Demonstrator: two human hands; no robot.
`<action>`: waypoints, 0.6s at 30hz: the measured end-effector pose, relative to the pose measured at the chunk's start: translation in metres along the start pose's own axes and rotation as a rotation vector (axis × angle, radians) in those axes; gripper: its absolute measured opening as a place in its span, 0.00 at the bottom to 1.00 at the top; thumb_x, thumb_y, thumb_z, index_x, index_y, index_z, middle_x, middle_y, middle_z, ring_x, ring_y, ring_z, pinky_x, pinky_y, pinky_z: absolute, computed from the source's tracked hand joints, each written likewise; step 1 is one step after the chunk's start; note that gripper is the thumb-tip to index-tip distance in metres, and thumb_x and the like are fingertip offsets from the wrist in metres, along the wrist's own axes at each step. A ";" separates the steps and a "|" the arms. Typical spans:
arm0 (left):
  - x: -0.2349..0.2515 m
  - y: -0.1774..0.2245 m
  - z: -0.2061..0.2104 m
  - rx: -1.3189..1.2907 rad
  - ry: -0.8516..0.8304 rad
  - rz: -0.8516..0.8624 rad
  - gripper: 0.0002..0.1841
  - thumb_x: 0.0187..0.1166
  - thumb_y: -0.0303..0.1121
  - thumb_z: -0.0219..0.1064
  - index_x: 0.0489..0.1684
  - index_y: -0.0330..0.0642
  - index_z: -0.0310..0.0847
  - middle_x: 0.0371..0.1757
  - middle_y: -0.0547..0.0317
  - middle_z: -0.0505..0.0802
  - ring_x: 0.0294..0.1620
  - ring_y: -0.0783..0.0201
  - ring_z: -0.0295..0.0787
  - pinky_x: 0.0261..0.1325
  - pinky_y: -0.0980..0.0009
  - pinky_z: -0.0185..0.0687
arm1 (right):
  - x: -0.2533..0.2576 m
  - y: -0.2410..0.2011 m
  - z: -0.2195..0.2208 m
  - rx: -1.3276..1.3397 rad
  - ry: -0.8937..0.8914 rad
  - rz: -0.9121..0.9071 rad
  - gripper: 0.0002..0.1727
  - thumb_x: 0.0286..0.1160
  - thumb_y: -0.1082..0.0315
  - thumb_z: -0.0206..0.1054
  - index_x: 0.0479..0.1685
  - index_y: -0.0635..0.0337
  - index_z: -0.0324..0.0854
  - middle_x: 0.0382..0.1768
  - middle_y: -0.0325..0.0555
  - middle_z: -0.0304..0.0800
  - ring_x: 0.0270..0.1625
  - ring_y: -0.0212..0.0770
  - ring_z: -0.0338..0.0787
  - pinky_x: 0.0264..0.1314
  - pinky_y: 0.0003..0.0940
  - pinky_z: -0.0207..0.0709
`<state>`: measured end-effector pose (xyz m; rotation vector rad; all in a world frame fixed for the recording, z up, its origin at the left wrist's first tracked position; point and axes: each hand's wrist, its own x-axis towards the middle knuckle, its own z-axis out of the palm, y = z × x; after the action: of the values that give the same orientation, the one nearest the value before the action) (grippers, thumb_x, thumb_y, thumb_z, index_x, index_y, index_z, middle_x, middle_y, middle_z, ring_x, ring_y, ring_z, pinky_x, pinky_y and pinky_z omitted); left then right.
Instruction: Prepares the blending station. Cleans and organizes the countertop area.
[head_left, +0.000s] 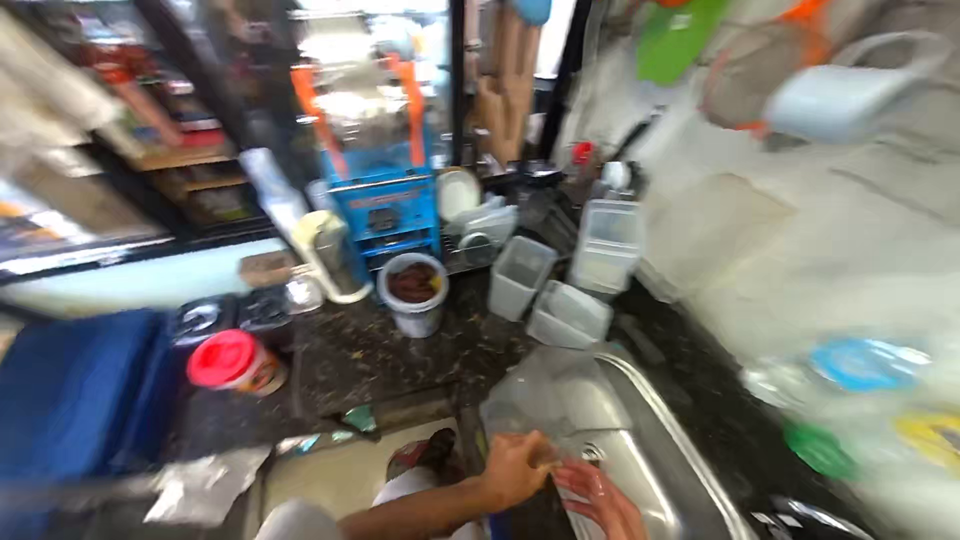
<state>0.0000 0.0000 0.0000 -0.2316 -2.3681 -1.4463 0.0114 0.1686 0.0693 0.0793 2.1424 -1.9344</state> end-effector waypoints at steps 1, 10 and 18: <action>-0.009 0.001 -0.005 0.041 0.023 0.012 0.10 0.63 0.25 0.78 0.40 0.33 0.88 0.32 0.48 0.96 0.35 0.54 0.96 0.45 0.52 0.91 | -0.008 -0.005 0.018 -0.053 -0.069 -0.011 0.21 0.88 0.66 0.51 0.64 0.78 0.76 0.50 0.53 0.91 0.52 0.35 0.92 0.58 0.35 0.87; -0.084 -0.031 -0.092 0.418 0.187 0.261 0.36 0.61 0.50 0.76 0.67 0.34 0.80 0.27 0.55 0.94 0.27 0.61 0.91 0.42 0.63 0.87 | -0.037 -0.014 0.137 -0.203 -0.093 -0.085 0.15 0.80 0.66 0.68 0.48 0.75 0.85 0.27 0.42 0.91 0.28 0.28 0.90 0.39 0.28 0.88; -0.143 -0.081 -0.216 0.494 0.301 0.444 0.26 0.81 0.51 0.57 0.61 0.38 0.85 0.41 0.52 0.96 0.42 0.59 0.90 0.58 0.65 0.79 | -0.064 0.010 0.281 0.261 -0.145 -0.079 0.09 0.85 0.71 0.54 0.49 0.64 0.79 0.45 0.39 0.93 0.53 0.32 0.92 0.63 0.32 0.85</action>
<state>0.1521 -0.2227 -0.0316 -0.3510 -2.1600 -0.6241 0.1173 -0.0986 0.0497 -0.0969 1.8199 -2.1828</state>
